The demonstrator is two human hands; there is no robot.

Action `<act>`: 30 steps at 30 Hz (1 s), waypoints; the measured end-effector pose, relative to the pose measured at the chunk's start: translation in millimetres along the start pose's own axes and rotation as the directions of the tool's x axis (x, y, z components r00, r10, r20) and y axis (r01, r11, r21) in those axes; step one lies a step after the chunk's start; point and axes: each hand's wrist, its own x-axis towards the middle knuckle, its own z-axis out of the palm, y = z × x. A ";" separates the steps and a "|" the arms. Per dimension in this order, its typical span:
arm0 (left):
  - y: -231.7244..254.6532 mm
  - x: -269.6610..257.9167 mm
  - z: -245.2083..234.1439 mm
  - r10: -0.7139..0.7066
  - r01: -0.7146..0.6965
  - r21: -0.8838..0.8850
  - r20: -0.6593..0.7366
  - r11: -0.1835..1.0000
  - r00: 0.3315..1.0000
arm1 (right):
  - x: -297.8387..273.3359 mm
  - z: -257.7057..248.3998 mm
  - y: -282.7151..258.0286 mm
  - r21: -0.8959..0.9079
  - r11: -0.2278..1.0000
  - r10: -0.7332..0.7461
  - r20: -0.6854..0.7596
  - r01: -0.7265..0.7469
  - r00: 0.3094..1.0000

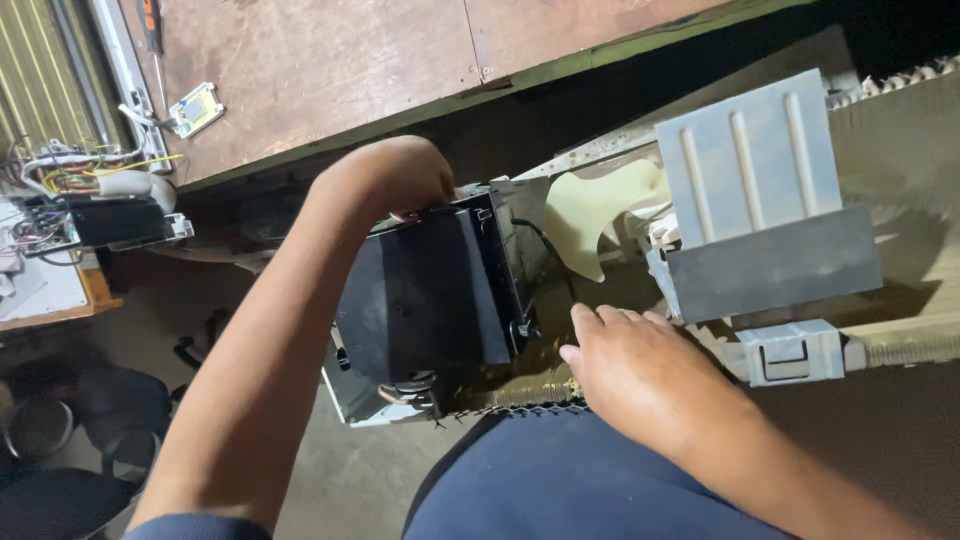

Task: The person removes a black plastic cover from a white electronic device, then disconnects and reconnects several internal wires. They lift the device to inspect the wiring and components before placing it back on the workbench.

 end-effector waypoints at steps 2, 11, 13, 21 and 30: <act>-11.0 -26.4 15.5 0.108 -0.132 -0.081 -0.255 0.988 0.961 | 7.6 3.6 0.5 -0.041 0.999 -0.017 0.009 0.017 1.000; 37.7 -45.0 51.4 0.380 -0.326 0.195 -0.524 0.925 0.763 | 20.8 -1.9 -2.3 0.057 0.998 0.030 -0.042 -0.028 0.999; 39.7 -21.0 33.0 0.284 -0.266 0.107 -0.473 0.958 0.834 | 20.9 -1.8 2.9 0.103 0.993 0.062 -0.047 -0.057 0.997; 20.4 -22.0 24.7 0.469 -0.470 0.084 -0.330 0.879 0.819 | 24.3 4.4 3.7 0.080 0.993 0.096 -0.058 -0.091 0.994; -38.3 -60.4 -2.3 0.486 -0.651 -0.393 -0.444 0.650 0.753 | 14.9 -0.6 6.5 0.089 0.996 0.026 -0.113 -0.016 0.993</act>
